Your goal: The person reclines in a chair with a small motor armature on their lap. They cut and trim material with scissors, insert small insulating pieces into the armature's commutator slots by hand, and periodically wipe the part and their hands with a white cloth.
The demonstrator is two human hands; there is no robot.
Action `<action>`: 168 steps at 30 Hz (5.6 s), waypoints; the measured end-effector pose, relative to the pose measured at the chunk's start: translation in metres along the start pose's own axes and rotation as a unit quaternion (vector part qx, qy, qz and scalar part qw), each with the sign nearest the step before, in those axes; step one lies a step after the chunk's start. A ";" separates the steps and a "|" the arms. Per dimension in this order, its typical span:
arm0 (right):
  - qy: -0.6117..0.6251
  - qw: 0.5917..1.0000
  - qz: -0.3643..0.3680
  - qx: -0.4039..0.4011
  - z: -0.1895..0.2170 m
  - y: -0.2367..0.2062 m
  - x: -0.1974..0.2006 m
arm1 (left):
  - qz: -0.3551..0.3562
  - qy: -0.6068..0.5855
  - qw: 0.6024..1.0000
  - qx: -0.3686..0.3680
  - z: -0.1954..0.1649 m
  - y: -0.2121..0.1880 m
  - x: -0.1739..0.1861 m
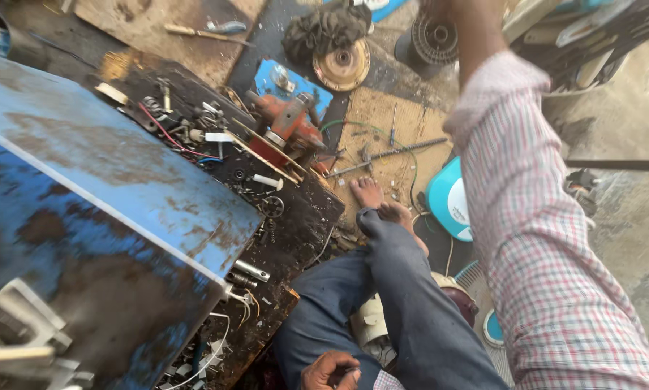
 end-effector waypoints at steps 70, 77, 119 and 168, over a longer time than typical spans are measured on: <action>0.674 0.674 0.171 0.248 0.149 -0.560 -0.228 | 0.018 -0.292 0.941 -0.172 -0.032 -0.131 -0.004; 0.614 0.730 0.103 0.282 0.144 -0.562 -0.217 | 0.012 -0.293 0.941 -0.165 -0.033 -0.130 -0.007; 0.618 0.726 0.077 0.293 0.154 -0.558 -0.227 | -0.021 -0.338 0.932 -0.127 -0.034 -0.129 -0.006; 0.775 0.598 0.025 0.200 0.160 -0.545 -0.251 | 0.036 -0.116 0.954 -0.273 -0.040 -0.149 -0.012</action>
Point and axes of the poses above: each hand's wrist, its own y-axis towards the middle knuckle, its own x-axis out of the back of the hand, z = x × y, the point moved 2 cm from there along y, towards the middle knuckle, and after that the axes turned 3 degrees about -y, right-handed, at the moved point
